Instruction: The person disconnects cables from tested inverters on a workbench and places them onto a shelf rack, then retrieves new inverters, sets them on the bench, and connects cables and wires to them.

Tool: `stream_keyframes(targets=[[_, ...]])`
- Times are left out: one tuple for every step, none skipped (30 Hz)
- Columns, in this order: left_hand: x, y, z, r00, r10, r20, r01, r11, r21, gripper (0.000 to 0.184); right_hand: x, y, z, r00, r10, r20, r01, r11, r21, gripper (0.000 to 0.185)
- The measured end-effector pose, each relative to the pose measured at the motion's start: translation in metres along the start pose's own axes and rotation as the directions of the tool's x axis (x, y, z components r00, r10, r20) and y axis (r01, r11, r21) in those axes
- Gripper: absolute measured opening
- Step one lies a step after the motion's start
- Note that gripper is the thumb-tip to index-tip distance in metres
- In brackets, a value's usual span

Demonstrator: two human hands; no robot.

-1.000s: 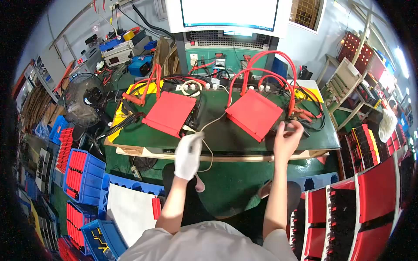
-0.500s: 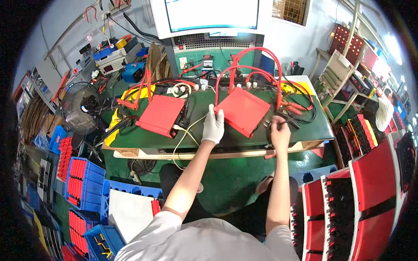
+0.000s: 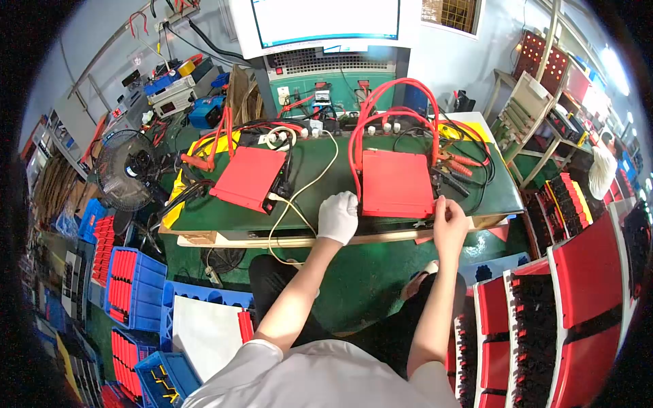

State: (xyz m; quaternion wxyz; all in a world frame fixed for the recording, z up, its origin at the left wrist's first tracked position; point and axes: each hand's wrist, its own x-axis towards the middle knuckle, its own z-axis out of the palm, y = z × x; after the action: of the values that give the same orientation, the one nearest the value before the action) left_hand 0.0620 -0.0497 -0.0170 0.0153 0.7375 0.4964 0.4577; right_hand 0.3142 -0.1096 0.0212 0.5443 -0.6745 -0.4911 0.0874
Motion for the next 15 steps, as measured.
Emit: stream_keyframes(targets=[[0.0,-0.001,-0.001,0.998,0.017,0.061,-0.02,0.998,0.055,0.023,-0.003,-0.001,0.001,0.999,-0.021,-0.042,0.022,1.0,0.005,0.031],[0.0,-0.004,-0.002,0.993,-0.013,0.118,0.006,0.998,0.06,0.025,-0.005,-0.001,0.003,0.996,-0.042,-0.084,0.043,0.999,0.008,0.031],[0.002,-0.005,-0.006,0.984,-0.043,0.175,0.032,0.997,0.066,0.027,-0.008,-0.002,0.004,0.99,-0.062,-0.125,0.064,0.998,0.01,0.031],[0.005,-0.005,-0.008,0.97,-0.074,0.231,0.059,0.996,0.073,0.03,-0.011,-0.002,0.004,0.989,-0.072,-0.129,0.073,0.997,0.004,0.03],[0.009,-0.006,-0.006,0.974,-0.143,0.176,0.155,0.986,-0.06,0.03,-0.013,-0.002,0.004,0.988,-0.083,-0.133,0.084,0.996,-0.002,0.028],[0.015,-0.005,-0.005,0.967,-0.218,0.13,0.241,0.951,-0.196,0.03,-0.016,-0.002,0.004,0.986,-0.095,-0.137,0.095,0.995,-0.009,0.027],[0.021,-0.004,-0.003,0.95,-0.297,0.096,0.312,0.89,-0.332,0.031,-0.019,-0.002,0.003,0.984,-0.106,-0.141,0.105,0.994,-0.016,0.027],[0.029,-0.002,0.0,0.892,-0.431,0.135,0.447,0.803,-0.395,0.034,-0.023,-0.002,0.002,0.994,-0.024,-0.106,0.03,0.998,0.051,0.026],[0.036,-0.012,0.012,0.893,-0.442,0.08,0.442,0.831,-0.338,0.034,-0.026,-0.004,0.001,0.995,-0.005,-0.095,0.012,0.998,0.067,0.026],[0.043,-0.02,0.02,0.897,-0.432,0.099,0.439,0.84,-0.319,0.034,-0.029,-0.006,0.001,0.996,0.013,-0.085,-0.006,0.997,0.082,0.026],[0.048,-0.027,0.029,0.9,-0.42,0.119,0.436,0.848,-0.3,0.033,-0.032,-0.009,0.001,0.997,0.032,-0.076,-0.025,0.995,0.097,0.027],[0.054,-0.025,0.03,0.898,-0.42,0.134,0.441,0.852,-0.283,0.029,-0.035,-0.014,0.0,0.998,0.041,-0.045,-0.036,0.993,0.113,0.026],[0.061,-0.025,0.031,0.9,-0.403,0.166,0.432,0.875,-0.219,0.022,-0.038,-0.014,0.0,0.999,-0.015,-0.038,0.02,0.992,0.127,0.027],[0.064,-0.024,0.031,0.902,-0.405,0.152,0.429,0.881,-0.201,0.019,-0.041,-0.013,-0.001,0.999,0.028,0.017,-0.03,0.991,0.129,0.028],[0.065,-0.023,0.032,0.904,-0.406,0.136,0.426,0.886,-0.183,0.016,-0.042,-0.013,-0.002,0.995,0.07,0.071,-0.078,0.989,0.128,0.029]])
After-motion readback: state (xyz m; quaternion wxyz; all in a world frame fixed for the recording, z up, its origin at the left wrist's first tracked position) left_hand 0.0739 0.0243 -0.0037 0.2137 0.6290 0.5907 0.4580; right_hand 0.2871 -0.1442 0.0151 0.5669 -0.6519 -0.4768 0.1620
